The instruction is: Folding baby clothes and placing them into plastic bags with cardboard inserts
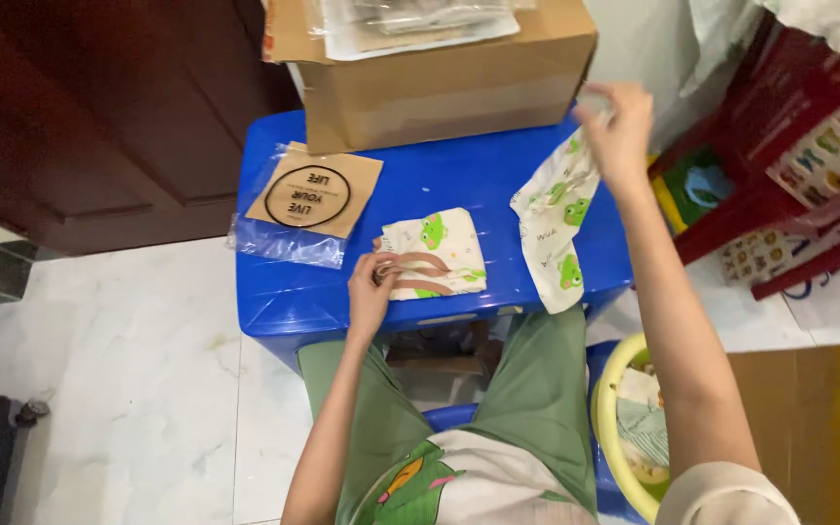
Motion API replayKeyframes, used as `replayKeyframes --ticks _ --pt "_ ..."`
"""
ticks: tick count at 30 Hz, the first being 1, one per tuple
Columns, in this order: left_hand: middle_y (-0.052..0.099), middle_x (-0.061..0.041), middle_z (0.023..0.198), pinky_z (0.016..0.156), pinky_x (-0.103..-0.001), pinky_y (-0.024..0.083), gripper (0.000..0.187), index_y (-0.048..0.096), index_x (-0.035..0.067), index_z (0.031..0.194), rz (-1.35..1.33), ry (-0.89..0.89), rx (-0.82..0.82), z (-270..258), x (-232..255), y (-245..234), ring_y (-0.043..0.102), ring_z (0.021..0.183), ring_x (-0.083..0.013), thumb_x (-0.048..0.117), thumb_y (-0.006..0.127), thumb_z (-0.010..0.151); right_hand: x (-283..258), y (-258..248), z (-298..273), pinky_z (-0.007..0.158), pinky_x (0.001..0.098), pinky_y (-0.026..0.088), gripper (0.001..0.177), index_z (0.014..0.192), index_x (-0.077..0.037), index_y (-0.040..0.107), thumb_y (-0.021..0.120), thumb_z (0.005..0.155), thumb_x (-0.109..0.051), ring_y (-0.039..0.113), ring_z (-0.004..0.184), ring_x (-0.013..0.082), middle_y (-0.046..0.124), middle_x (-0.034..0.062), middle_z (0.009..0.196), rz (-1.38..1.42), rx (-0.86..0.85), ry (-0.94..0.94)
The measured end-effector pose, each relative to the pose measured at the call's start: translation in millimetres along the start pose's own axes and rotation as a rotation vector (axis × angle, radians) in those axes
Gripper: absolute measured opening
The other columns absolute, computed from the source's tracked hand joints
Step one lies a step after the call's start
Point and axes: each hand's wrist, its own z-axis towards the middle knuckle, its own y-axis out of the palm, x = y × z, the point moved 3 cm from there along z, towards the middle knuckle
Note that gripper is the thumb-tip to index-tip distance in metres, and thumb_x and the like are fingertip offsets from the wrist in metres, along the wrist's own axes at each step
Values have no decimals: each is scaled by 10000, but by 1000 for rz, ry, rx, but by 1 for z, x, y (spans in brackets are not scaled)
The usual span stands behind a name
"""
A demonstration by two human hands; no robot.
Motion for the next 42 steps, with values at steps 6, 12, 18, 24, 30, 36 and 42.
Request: replayKeyframes --ticks 6,12,18,24,30,36,42 --pt "572 -71 1004 898 -460 421 208 644 161 986 -40 -144 18 -4 16 -4 531 1060 -367 52 596 816 -76 74 -79 854 474 418 243 980 22 631 657 812 -152 572 938 430 628 251 942 436 -554 103" --pt "633 -28 982 1001 -430 286 208 657 173 962 68 44 -56 3 46 -3 413 1208 -246 62 543 828 -165 99 -115 953 556 286 969 1429 -116 210 717 702 -508 296 1239 485 307 273 1379 300 -870 40" --pt "610 -60 969 941 -383 346 254 648 146 807 -217 114 -86 33 25 6 487 1076 -220 -2 443 782 -143 148 -122 788 389 460 275 820 -45 644 789 595 -109 633 836 298 652 115 805 615 -664 57" --pt "343 -339 1307 1035 -584 221 873 194 -24 1377 -482 -3 -300 27 110 -9 292 1256 -476 280 708 740 -205 69 -42 816 314 484 286 1006 -46 639 672 722 -40 594 869 140 680 91 892 1009 -296 424" --pt "580 -73 658 677 -345 466 125 611 60 820 -151 -1 -8 10 61 -4 563 706 -159 171 609 880 -172 46 -30 726 251 500 203 994 -93 653 632 800 -37 560 723 61 670 20 801 962 -255 461" --pt "636 -95 837 773 -322 451 152 622 30 999 -243 40 194 34 118 -64 547 800 -157 98 509 925 -193 -1 -12 441 224 506 419 1039 -113 638 437 776 144 580 373 144 591 23 549 911 -415 527" --pt "509 -21 573 573 -226 400 114 667 69 929 -96 182 277 43 182 -97 407 590 -81 84 557 902 -191 -9 -10 790 267 447 75 905 -72 665 602 882 -106 585 815 109 672 65 907 807 -326 376"
